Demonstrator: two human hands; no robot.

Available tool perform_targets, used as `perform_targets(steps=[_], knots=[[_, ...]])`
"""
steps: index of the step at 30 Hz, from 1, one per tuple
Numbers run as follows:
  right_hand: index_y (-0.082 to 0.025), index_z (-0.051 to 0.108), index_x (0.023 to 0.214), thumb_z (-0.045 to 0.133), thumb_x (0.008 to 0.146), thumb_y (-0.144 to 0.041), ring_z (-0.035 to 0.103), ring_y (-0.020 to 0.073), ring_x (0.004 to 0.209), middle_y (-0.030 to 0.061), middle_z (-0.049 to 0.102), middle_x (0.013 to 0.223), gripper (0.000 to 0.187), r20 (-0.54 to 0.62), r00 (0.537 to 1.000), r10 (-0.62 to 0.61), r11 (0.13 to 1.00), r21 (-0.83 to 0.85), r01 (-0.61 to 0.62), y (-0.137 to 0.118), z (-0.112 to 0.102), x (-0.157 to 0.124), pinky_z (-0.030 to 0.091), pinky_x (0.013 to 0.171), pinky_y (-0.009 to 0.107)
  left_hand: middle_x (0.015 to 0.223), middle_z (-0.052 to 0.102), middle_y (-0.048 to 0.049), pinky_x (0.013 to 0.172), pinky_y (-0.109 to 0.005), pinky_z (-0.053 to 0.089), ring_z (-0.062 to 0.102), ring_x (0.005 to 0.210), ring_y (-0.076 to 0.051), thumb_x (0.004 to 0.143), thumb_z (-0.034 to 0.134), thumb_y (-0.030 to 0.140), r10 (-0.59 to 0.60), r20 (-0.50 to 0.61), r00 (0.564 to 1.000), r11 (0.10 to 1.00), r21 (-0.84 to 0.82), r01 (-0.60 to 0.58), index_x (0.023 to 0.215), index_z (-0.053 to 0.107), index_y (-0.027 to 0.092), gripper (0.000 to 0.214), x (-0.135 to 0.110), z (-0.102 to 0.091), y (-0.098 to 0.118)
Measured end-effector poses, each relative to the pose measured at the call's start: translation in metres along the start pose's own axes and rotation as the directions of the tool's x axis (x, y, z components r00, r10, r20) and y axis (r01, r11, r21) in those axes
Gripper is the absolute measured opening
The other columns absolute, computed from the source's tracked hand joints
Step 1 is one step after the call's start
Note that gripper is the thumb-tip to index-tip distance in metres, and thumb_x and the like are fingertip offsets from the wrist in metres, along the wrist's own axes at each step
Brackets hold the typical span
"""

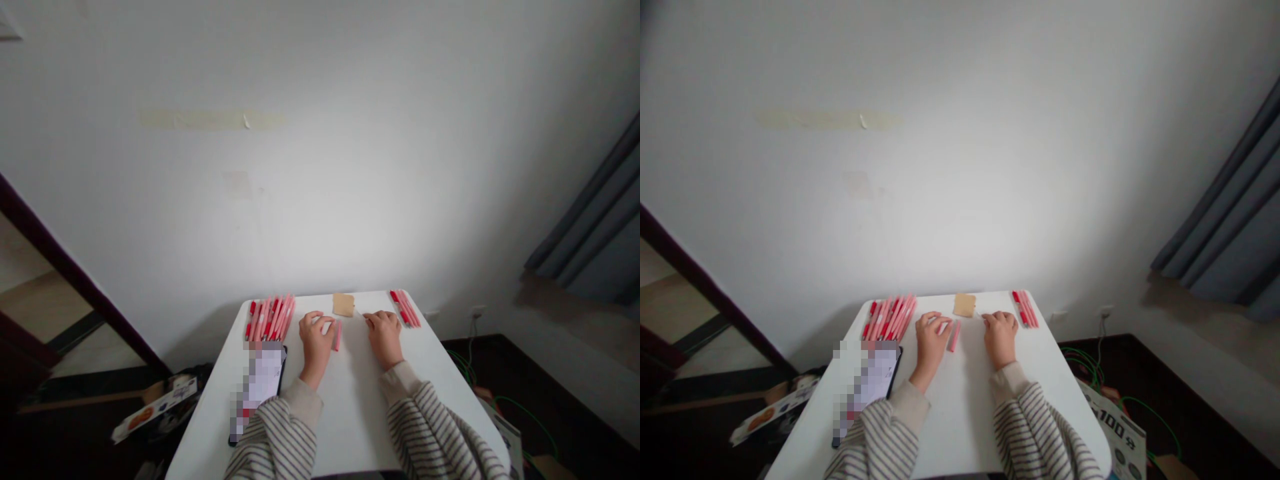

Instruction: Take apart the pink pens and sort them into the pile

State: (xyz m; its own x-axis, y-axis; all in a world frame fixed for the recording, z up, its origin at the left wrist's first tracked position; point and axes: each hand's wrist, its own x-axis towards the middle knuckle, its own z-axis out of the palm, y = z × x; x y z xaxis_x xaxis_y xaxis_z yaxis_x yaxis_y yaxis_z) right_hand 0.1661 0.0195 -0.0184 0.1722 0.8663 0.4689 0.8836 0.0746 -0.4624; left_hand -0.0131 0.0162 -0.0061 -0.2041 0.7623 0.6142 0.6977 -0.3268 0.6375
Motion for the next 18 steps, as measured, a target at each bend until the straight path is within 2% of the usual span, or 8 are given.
perform_targets(steps=[8,11,18], knots=[[-0.024,0.071,0.094,0.052,0.088,-0.022,0.044,0.0245,0.103,0.0064,0.066,0.095,0.020,-0.068,0.991,-0.113,0.988,0.100,0.119,-0.008,-0.011,0.000,0.028,0.092,0.038,0.097,0.060,-0.0048,0.089,-0.039,0.044,0.055,0.096,-0.020,0.075,0.066,0.021,-0.001,-0.004,1.000,1.000,-0.009,0.001,0.078,0.073,0.025,0.009,0.000,-0.001,0.002],[-0.025,0.071,0.095,0.052,0.089,-0.023,0.045,0.0239,0.103,0.0053,0.067,0.093,0.020,-0.059,0.986,-0.156,0.979,0.124,0.162,-0.008,-0.011,0.000,0.027,0.095,0.040,0.096,0.060,-0.0051,0.090,-0.040,0.044,0.054,0.097,-0.020,0.076,0.066,0.023,-0.004,0.006,1.000,1.000,-0.012,0.004,0.078,0.073,0.025,0.008,0.000,-0.001,0.002],[-0.027,0.071,0.095,0.053,0.090,-0.026,0.044,0.0240,0.103,0.0044,0.067,0.094,0.019,-0.028,0.984,-0.178,0.971,0.155,0.181,-0.009,-0.013,0.000,0.028,0.094,0.040,0.097,0.061,-0.0053,0.090,-0.040,0.043,0.055,0.097,-0.021,0.078,0.065,0.027,-0.006,0.029,1.000,1.000,-0.015,0.007,0.079,0.073,0.025,0.009,0.001,-0.003,0.003]])
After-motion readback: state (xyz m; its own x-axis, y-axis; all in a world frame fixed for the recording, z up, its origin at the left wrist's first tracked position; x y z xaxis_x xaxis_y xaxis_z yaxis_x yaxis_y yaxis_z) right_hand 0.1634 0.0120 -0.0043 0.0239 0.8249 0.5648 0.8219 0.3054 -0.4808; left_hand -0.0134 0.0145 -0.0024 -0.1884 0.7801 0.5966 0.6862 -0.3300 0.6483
